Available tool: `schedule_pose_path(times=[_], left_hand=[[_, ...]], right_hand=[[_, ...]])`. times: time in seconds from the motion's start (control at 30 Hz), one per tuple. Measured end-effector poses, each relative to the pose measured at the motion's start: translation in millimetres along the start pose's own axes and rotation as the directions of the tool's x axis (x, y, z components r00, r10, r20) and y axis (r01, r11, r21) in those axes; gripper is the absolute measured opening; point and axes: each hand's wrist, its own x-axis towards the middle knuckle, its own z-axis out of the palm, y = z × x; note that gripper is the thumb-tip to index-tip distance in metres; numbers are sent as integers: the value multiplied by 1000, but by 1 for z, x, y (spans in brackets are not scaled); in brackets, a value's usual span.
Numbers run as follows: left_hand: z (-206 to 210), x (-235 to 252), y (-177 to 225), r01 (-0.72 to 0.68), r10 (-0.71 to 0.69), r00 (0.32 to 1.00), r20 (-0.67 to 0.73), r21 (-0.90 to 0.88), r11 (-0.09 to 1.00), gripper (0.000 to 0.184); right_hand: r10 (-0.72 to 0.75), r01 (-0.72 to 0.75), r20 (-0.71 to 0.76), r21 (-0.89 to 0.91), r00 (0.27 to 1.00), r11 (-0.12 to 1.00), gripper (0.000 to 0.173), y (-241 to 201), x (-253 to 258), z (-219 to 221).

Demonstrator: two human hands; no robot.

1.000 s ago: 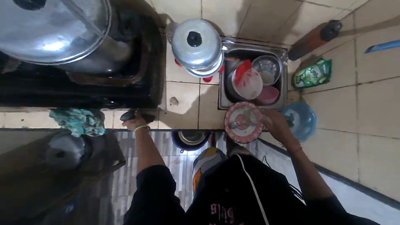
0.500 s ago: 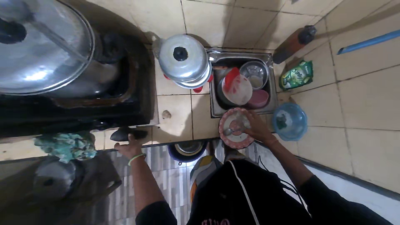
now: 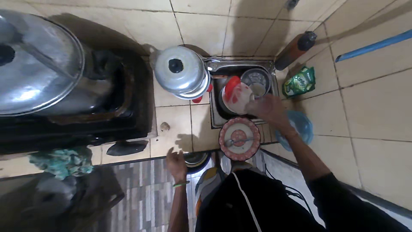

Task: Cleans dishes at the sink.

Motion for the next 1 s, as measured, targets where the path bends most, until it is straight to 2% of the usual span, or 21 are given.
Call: schedule_pose_path(times=[0.1,0.17,0.27,0.4,0.57,0.7,1.0], left_hand=[[29,-21,4,-14,5,991,135,66,998,43],[42,-33,9,4,-23,981,194,96,995,40],[55,-46,12,60,-88,961,264,114,992,37],[63,-63,0,120,-129,961,244,54,991,34],[68,-81,-13,210,-207,960,189,1,978,33],[70,-91,-9,266,-264,947,182,18,964,32],[80,-103,-5,301,-296,934,202,7,954,31]], right_hand=[[-61,72,-175,61,983,996,88,6,63,-11],[-29,79,-262,186,965,979,88,9,112,-5],[137,-15,-274,404,952,914,89,13,170,17],[162,-17,-266,475,950,880,93,37,229,59],[-44,134,-265,332,963,934,92,60,256,87],[-174,216,-190,230,966,949,87,66,266,94],[-334,333,3,76,943,940,83,72,284,110]])
